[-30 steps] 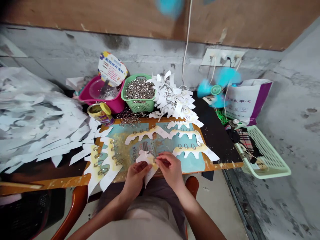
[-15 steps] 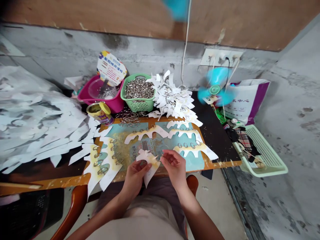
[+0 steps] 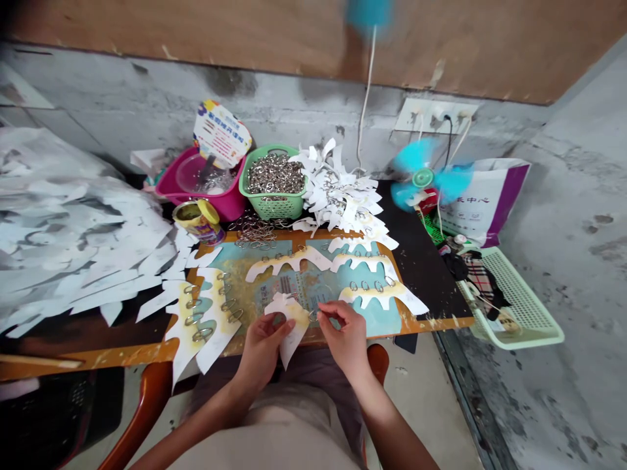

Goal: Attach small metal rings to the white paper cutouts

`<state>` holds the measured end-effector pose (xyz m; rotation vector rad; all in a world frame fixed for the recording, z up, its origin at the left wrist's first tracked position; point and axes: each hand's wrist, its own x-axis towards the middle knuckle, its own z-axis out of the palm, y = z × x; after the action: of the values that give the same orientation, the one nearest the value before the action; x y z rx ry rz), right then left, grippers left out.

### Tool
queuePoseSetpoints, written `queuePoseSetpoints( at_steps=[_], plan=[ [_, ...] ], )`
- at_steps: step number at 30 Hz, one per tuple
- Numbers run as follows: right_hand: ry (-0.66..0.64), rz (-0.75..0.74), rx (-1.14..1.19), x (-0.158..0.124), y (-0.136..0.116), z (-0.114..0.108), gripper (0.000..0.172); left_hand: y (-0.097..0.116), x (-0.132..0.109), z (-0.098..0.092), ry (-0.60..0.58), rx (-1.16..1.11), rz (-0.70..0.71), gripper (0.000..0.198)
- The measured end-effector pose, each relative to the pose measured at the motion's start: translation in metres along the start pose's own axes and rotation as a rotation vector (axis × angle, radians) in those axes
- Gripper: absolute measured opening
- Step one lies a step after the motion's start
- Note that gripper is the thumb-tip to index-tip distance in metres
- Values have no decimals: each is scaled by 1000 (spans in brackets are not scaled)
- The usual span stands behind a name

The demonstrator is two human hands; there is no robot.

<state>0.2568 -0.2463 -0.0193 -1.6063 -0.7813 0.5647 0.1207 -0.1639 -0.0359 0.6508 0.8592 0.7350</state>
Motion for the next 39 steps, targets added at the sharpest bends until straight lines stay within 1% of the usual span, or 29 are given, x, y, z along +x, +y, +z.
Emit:
queuePoseSetpoints(
  at_steps=[3,5,6,8,10,12,13,15,17,18,19,21,23,24,26,30,32,35,39],
  plan=[
    [-81,60,5,1,5,-7,13,-1,1,-1,9,-19,23,35],
    [-98,86,-3,1,10,-13,12,-1,2,-2,29,-39,39,34],
    [-81,91,-7,0,13,-17,12,-1,3,-2,43,-52,40,34],
    [0,88,12,0,17,-22,13,0,4,-3,69,-73,36,36],
    [110,61,80,-1,18,-25,15,1,5,-3,83,-79,35,39],
    [175,18,162,-3,15,-24,17,0,6,-3,83,-67,43,40],
    [168,-7,192,-4,12,-22,16,0,5,-2,76,-55,46,39],
    [80,-46,209,-6,6,-15,14,0,4,-1,40,-31,42,39],
    [-20,-78,165,-5,1,-6,11,0,1,0,-7,-14,38,38],
    [-42,-95,130,-4,-2,-2,10,1,0,1,-31,-6,39,37],
    [-36,-111,97,-2,-4,2,10,1,-1,1,-51,3,43,36],
    [42,-148,56,6,-9,7,10,0,-3,0,-97,33,58,33],
    [127,-184,66,17,-16,9,10,-2,-3,-3,-152,84,79,33],
    [140,-196,81,22,-20,9,10,-4,-4,-5,-180,113,98,33],
    [93,-205,114,34,-28,8,10,-8,-4,-10,-240,179,142,34],
    [-171,-179,121,49,-39,2,10,-13,-5,-19,-299,293,204,42],
    [-266,-175,109,53,-42,0,11,-12,-5,-21,-308,329,228,43],
    [-339,-191,84,55,-44,-2,10,-10,-5,-22,-328,338,259,40],
    [-394,-209,47,58,-45,-3,10,-8,-5,-23,-338,360,286,36]
  ],
)
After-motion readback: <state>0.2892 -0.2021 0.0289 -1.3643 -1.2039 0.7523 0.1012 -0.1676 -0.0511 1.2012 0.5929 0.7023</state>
